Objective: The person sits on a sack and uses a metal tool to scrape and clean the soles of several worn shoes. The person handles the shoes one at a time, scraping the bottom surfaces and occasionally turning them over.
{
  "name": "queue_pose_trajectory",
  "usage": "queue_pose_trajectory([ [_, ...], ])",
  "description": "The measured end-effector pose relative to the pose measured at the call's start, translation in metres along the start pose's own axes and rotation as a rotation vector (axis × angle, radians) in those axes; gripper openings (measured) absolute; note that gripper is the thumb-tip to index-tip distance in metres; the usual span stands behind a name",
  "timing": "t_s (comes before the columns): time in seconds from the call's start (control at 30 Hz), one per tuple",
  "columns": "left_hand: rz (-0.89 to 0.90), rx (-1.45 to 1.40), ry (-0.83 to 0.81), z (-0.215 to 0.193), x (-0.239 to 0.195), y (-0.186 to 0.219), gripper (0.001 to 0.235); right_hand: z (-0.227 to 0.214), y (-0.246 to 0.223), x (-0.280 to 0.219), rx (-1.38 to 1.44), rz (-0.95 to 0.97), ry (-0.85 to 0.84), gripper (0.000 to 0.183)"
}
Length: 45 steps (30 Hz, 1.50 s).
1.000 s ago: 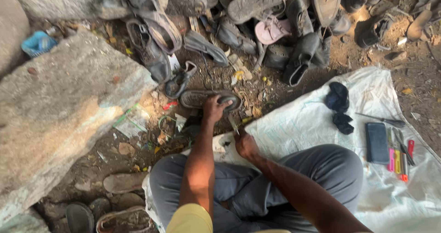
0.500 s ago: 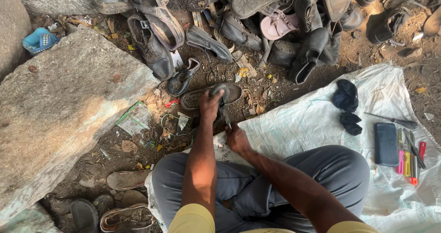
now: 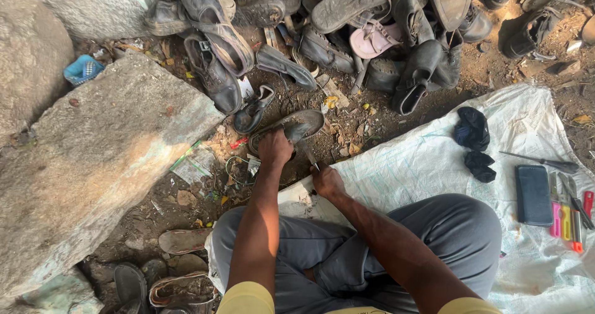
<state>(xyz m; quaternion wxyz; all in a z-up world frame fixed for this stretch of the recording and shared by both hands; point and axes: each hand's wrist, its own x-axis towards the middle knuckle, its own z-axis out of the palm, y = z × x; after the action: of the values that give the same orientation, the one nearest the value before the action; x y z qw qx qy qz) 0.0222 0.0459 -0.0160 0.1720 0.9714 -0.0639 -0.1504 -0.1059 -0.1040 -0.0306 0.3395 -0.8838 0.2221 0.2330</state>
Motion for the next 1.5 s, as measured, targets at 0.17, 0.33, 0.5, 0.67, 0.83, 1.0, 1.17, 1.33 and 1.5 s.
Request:
queue_pose_trajectory([
  [0.17,-0.164,-0.142,-0.108,0.024,0.015,-0.012,0.041,0.0,0.019,0.01,0.047,0.008,0.016,0.037],
  [0.33,-0.214,-0.565,-0.236,0.012,-0.006,0.001,0.046,0.009,0.043,0.046,0.02,-0.14,-0.019,0.036],
  [0.5,0.139,-0.03,0.233,0.018,0.006,0.004,0.072,0.006,0.044,0.047,0.096,-0.207,-0.014,0.03],
  [0.67,0.051,-0.126,0.21,0.084,0.041,-0.034,0.067,0.027,0.051,0.071,0.191,-0.241,0.025,0.029],
  [0.83,0.061,-0.266,0.236,0.096,0.05,-0.047,0.064,0.031,0.031,0.085,0.29,-0.408,0.167,0.026],
  [1.0,0.042,-0.305,0.396,0.104,0.046,-0.047,0.059,0.035,0.003,0.036,0.182,0.016,-0.135,0.038],
  [1.17,0.019,-0.484,0.425,0.078,0.04,-0.035,0.05,0.024,0.009,0.01,0.133,-0.197,0.01,0.031],
  [1.33,0.051,-0.595,0.492,0.061,0.034,-0.032,0.037,0.02,-0.005,0.036,0.09,-0.198,-0.022,0.031],
  [1.5,-0.108,-1.269,0.464,0.06,0.038,-0.039,0.024,-0.007,-0.009,-0.016,0.098,-0.067,0.053,0.032],
])
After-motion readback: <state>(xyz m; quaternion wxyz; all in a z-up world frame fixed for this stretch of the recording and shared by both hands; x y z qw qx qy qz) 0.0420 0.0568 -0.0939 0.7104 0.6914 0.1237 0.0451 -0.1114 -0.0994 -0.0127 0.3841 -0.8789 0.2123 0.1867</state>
